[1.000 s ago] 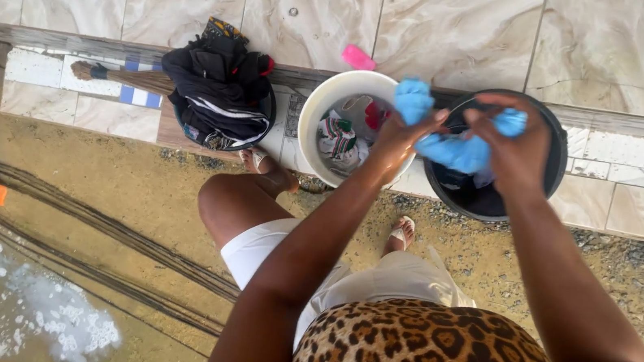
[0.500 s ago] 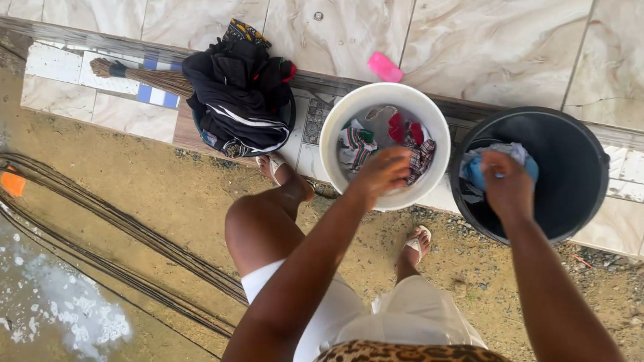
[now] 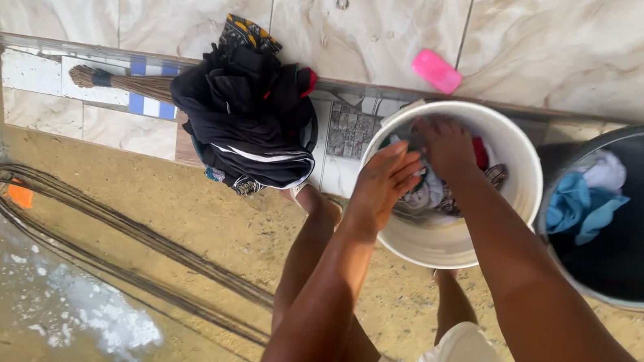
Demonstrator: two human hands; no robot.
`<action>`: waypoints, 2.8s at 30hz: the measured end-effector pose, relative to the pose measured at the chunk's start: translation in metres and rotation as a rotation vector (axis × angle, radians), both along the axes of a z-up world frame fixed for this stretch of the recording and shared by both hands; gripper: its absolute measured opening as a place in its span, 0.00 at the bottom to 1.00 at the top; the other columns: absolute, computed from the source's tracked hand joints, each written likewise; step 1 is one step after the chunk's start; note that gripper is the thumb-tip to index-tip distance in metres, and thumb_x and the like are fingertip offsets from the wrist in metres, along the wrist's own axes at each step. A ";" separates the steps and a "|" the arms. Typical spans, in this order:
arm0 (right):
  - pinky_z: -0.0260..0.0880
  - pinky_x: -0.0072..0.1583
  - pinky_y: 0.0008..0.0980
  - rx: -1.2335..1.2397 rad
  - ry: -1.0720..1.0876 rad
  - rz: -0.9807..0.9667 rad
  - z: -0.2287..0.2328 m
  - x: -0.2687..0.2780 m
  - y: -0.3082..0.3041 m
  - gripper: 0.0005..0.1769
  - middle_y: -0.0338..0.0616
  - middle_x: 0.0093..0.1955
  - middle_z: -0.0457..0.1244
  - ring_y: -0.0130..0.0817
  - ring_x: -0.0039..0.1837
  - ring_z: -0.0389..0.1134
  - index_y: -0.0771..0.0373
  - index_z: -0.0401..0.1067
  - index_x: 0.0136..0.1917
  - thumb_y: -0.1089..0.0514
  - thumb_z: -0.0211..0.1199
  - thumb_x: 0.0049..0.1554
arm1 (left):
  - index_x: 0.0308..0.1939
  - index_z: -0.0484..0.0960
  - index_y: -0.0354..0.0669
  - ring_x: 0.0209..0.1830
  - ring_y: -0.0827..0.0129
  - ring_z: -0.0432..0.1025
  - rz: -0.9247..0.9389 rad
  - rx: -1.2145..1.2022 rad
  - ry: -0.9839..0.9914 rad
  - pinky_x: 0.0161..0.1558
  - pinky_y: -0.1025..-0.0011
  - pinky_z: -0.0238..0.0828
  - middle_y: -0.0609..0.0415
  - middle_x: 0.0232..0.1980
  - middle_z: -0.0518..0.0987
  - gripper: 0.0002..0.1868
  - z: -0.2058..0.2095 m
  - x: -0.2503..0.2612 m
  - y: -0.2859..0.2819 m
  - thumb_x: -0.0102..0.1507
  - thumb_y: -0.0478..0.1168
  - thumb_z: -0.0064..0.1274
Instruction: Hand washing multiple items of clothing in a bucket of soapy water.
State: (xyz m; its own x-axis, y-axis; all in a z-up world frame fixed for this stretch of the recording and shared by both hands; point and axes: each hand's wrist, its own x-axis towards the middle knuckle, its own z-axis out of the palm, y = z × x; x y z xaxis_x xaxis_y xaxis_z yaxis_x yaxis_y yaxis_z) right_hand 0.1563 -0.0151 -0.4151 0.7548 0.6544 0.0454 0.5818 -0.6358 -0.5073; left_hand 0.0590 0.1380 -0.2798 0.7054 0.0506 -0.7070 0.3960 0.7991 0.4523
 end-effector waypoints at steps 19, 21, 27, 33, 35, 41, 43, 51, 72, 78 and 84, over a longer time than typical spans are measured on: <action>0.61 0.51 0.46 0.301 0.441 -0.363 0.226 -0.156 0.025 0.10 0.42 0.37 0.65 0.41 0.44 0.65 0.62 0.69 0.39 0.56 0.63 0.59 | 0.41 0.74 0.38 0.24 0.63 0.67 -0.286 -0.186 0.212 0.26 0.62 0.70 0.49 0.33 0.72 0.26 -0.181 -0.067 -0.021 0.73 0.60 0.41; 0.62 0.55 0.41 0.314 0.277 -0.340 0.175 -0.154 0.024 0.08 0.42 0.41 0.64 0.36 0.46 0.65 0.57 0.71 0.43 0.52 0.61 0.59 | 0.41 0.74 0.38 0.26 0.63 0.69 -0.262 -0.090 0.273 0.28 0.61 0.71 0.48 0.34 0.73 0.24 -0.171 -0.057 -0.032 0.73 0.57 0.42; 0.71 0.58 0.53 0.469 1.296 -1.382 0.087 -0.047 -0.006 0.41 0.65 0.69 0.57 0.51 0.59 0.65 0.58 0.58 0.66 0.35 0.71 0.52 | 0.40 0.77 0.38 0.33 0.63 0.73 -0.169 0.193 0.427 0.36 0.59 0.73 0.47 0.37 0.76 0.16 -0.041 -0.025 -0.085 0.72 0.47 0.43; 0.72 0.62 0.45 0.253 1.217 -0.968 0.038 -0.023 -0.029 0.46 0.64 0.72 0.65 0.51 0.63 0.72 0.61 0.58 0.78 0.49 0.69 0.51 | 0.58 0.73 0.49 0.61 0.56 0.68 -0.466 0.186 0.335 0.63 0.50 0.64 0.51 0.55 0.77 0.28 -0.030 -0.024 -0.078 0.72 0.66 0.36; 0.70 0.63 0.46 0.290 0.982 -0.898 0.101 -0.046 -0.011 0.41 0.63 0.71 0.63 0.52 0.65 0.69 0.64 0.61 0.77 0.56 0.65 0.53 | 0.59 0.72 0.55 0.60 0.57 0.68 -0.435 0.101 0.384 0.61 0.51 0.65 0.54 0.55 0.77 0.32 -0.023 -0.004 -0.062 0.69 0.72 0.30; 0.76 0.57 0.45 0.289 0.549 -0.516 0.212 -0.109 0.014 0.35 0.59 0.64 0.58 0.51 0.62 0.66 0.66 0.60 0.73 0.64 0.58 0.52 | 0.52 0.80 0.40 0.39 0.60 0.76 -0.258 -0.464 0.087 0.38 0.62 0.75 0.49 0.42 0.81 0.39 -0.108 -0.009 -0.023 0.71 0.74 0.37; 0.75 0.57 0.47 0.320 0.455 -0.419 0.219 -0.109 0.011 0.33 0.60 0.63 0.58 0.52 0.61 0.67 0.67 0.61 0.72 0.64 0.58 0.53 | 0.49 0.82 0.37 0.34 0.63 0.77 -0.207 -0.522 -0.002 0.33 0.65 0.75 0.49 0.40 0.82 0.36 -0.133 -0.006 -0.025 0.75 0.69 0.41; 0.65 0.66 0.57 0.262 1.081 -0.882 0.097 -0.063 -0.028 0.54 0.71 0.68 0.58 0.59 0.68 0.63 0.68 0.48 0.79 0.20 0.50 0.64 | 0.65 0.78 0.38 0.35 0.63 0.72 -0.573 0.869 0.212 0.40 0.63 0.69 0.43 0.40 0.81 0.24 -0.042 0.014 -0.057 0.75 0.52 0.47; 0.67 0.63 0.34 0.413 1.028 -0.658 0.106 -0.049 -0.077 0.24 0.49 0.61 0.70 0.31 0.61 0.70 0.62 0.68 0.72 0.53 0.54 0.65 | 0.77 0.62 0.45 0.73 0.64 0.60 -0.432 0.207 0.383 0.68 0.57 0.55 0.53 0.75 0.66 0.50 -0.073 -0.004 -0.009 0.61 0.70 0.54; 0.71 0.53 0.28 0.447 0.707 -0.793 0.160 -0.047 -0.078 0.15 0.44 0.55 0.69 0.26 0.54 0.70 0.65 0.73 0.64 0.55 0.56 0.69 | 0.72 0.73 0.50 0.61 0.52 0.74 -0.965 0.885 0.414 0.59 0.59 0.68 0.41 0.61 0.80 0.38 -0.103 -0.023 -0.003 0.64 0.66 0.48; 0.72 0.58 0.26 0.899 0.877 -0.941 0.175 -0.056 -0.088 0.18 0.44 0.59 0.67 0.25 0.57 0.68 0.67 0.71 0.66 0.66 0.65 0.63 | 0.63 0.76 0.41 0.34 0.68 0.67 -0.462 0.635 0.306 0.37 0.67 0.66 0.48 0.41 0.80 0.26 -0.067 -0.009 0.010 0.66 0.52 0.55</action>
State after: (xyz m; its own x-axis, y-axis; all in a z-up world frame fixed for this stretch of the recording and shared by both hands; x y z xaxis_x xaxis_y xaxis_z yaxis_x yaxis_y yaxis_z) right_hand 0.1005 -0.1035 -0.2401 0.8600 -0.0473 -0.5081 -0.5022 0.0978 -0.8592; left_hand 0.0502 0.1480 -0.3466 0.5346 0.2569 -0.8051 0.7990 0.1567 0.5806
